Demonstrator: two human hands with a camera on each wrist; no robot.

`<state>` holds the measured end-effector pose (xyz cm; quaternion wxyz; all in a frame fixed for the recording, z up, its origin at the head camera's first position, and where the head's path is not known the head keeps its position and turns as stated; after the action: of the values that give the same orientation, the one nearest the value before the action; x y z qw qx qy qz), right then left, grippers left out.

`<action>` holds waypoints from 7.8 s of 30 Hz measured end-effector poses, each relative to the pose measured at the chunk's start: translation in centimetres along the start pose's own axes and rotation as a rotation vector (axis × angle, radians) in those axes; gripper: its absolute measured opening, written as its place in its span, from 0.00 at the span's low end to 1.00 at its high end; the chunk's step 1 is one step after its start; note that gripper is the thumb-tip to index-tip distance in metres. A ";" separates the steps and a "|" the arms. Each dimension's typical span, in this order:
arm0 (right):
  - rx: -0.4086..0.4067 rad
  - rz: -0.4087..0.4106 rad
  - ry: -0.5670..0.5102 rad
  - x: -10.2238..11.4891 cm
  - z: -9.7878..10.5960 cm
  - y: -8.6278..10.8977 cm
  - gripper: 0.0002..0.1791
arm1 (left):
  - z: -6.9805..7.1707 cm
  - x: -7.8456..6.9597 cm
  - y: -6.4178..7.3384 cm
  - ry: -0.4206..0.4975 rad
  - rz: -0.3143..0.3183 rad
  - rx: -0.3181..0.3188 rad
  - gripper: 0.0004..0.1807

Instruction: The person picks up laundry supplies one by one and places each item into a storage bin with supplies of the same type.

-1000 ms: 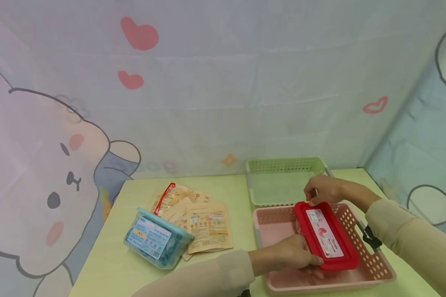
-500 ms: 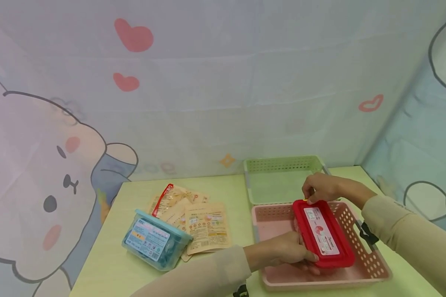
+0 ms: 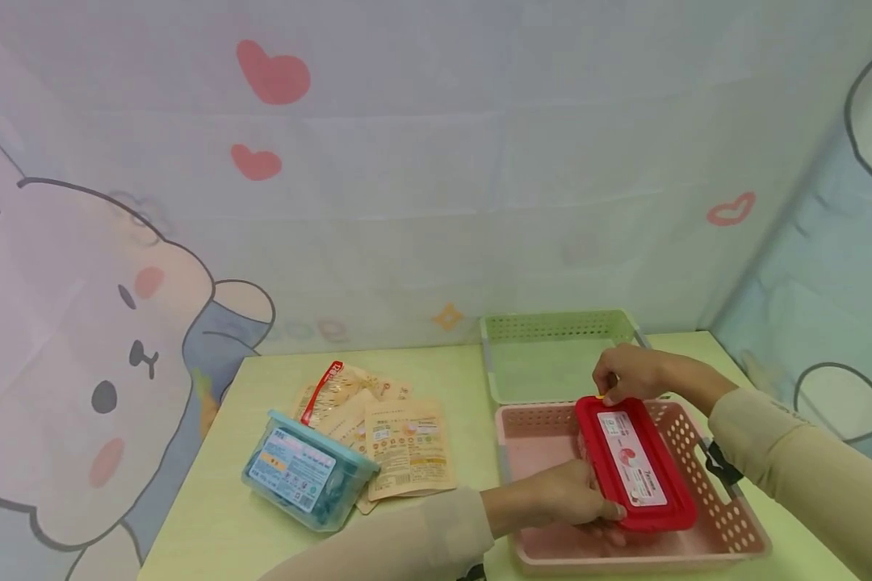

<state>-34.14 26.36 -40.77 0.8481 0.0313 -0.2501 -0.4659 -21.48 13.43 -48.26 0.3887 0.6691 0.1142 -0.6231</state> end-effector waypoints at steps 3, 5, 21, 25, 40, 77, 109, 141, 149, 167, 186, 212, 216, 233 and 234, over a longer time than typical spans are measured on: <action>-0.001 -0.007 -0.005 0.0 0.0 0.0 0.08 | 0.0 -0.1 0.0 -0.007 0.013 0.008 0.06; 0.001 -0.010 -0.007 0.1 0.0 0.0 0.08 | 0.1 -0.1 0.1 -0.018 0.025 0.011 0.06; -0.018 -0.011 -0.021 0.3 -0.1 0.2 0.08 | 0.0 -0.5 0.4 -0.022 0.026 0.026 0.08; -0.027 -0.001 -0.011 0.4 -0.1 0.1 0.08 | 0.0 -0.5 0.5 -0.035 0.032 0.017 0.08; -0.008 -0.014 -0.005 0.3 -0.4 0.2 0.08 | -0.2 0.0 0.6 -0.041 0.054 0.031 0.07; -0.031 0.039 -0.008 0.7 -0.1 -0.3 0.10 | 0.0 -0.1 0.7 -0.066 0.037 -0.007 0.04; 0.003 -0.018 0.182 3.4 0.8 -0.9 0.13 | 5.1 -2.2 4.9 -0.290 -0.124 0.200 0.08; -0.115 0.100 0.146 8.3 0.6 -1.5 0.18 | 16.3 -4.1 11.6 -0.723 -0.163 -0.136 0.21; -0.161 0.147 0.146 10.1 0.2 -1.9 0.22 | 18.5 -3.7 11.9 -0.728 -0.185 -0.176 0.26; -0.236 0.155 0.144 11.8 -2.2 -2.9 0.38 | 24.2 -2.5 13.6 -0.937 -0.159 -0.347 0.37; -0.327 0.227 0.094 15.2 -3.0 -4.4 0.41 | 29.2 -1.8 16.7 -1.057 0.163 -0.519 0.38; -0.253 0.286 -0.160 20.4 -6.2 -9.0 0.31 | 34.0 0.2 21.3 -1.058 0.392 -0.501 0.32; -0.238 0.300 -0.244 21.3 -7.0 -9.6 0.26 | 34.3 0.5 22.1 -1.043 0.423 -0.522 0.20; -0.173 0.135 -0.652 22.0 -10.7 -11.9 0.21 | 35.5 3.2 22.7 -0.830 0.408 -0.604 0.14; -0.160 0.119 -0.695 22.1 -11.0 -12.0 0.21 | 35.6 3.4 22.6 -0.827 0.400 -0.613 0.14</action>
<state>-28.77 -0.20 -45.08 0.7378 -0.2098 -0.4877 -0.4168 -32.91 -26.50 -40.04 0.6889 0.2334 -0.0011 -0.6863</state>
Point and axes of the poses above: each hand's wrist, its own y-axis away from the middle knuckle, its own z-axis out of the back of the hand, x = y × z, the point moved 6 cm from there along -y, towards the middle knuckle, and after that the axes turned 3 degrees about -z, right-handed, at the moved point
